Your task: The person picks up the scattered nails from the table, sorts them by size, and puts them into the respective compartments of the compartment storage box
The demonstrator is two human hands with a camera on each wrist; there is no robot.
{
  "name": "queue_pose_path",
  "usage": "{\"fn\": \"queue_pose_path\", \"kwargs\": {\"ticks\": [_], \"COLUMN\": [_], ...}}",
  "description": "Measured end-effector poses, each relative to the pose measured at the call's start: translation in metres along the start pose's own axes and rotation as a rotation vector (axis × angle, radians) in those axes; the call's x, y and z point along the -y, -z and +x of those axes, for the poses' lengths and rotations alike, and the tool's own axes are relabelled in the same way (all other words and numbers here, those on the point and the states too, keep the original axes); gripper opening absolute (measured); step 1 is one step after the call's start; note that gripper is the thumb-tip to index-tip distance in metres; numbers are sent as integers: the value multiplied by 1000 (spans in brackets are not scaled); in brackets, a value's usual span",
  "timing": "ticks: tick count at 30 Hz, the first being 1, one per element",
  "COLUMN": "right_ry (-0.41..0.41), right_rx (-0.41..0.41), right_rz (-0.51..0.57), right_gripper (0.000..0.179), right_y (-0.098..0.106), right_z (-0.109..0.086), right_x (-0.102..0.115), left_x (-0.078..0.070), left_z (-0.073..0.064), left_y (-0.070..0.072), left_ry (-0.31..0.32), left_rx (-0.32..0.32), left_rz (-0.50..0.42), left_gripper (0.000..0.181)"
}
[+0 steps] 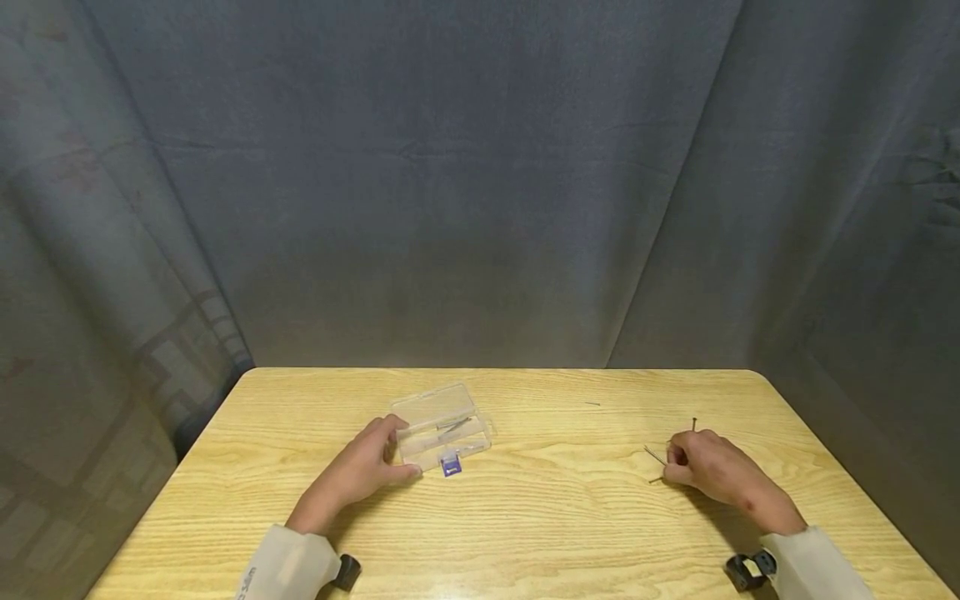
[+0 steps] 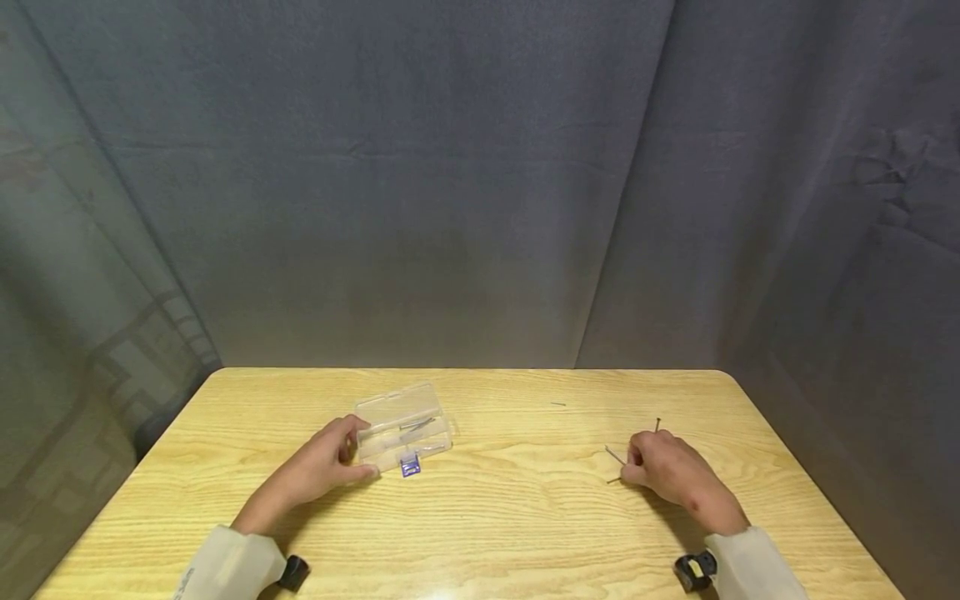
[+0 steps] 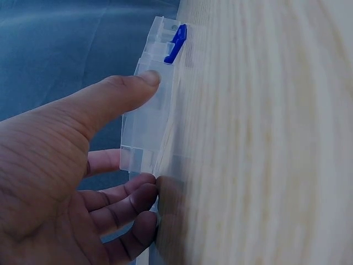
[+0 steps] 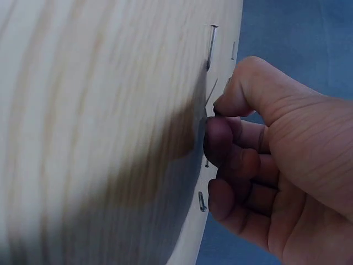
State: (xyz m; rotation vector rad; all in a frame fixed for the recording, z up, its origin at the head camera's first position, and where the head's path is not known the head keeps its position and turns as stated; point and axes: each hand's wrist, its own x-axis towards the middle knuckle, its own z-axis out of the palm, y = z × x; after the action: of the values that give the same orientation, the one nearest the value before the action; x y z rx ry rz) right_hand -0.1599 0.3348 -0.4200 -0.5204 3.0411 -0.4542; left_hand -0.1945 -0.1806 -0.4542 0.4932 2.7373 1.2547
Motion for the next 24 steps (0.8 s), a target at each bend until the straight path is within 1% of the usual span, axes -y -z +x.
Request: {"fn": "queue_pose_path", "kwargs": {"ticks": [7, 14, 24], "right_ry": [16, 87, 129], "right_rx": [-10, -44, -70], "right_rz": [8, 15, 46], "right_gripper": [20, 24, 21], "right_y": [2, 2, 0], "right_z": [4, 10, 23], "right_x": [6, 13, 27], "left_x": [-1, -1, -2], "left_z": [0, -1, -1], "left_y": [0, 1, 1], "left_ry": [3, 5, 8], "left_rx": [3, 5, 2], "left_rz": [7, -3, 4], "left_gripper": [55, 56, 56]}}
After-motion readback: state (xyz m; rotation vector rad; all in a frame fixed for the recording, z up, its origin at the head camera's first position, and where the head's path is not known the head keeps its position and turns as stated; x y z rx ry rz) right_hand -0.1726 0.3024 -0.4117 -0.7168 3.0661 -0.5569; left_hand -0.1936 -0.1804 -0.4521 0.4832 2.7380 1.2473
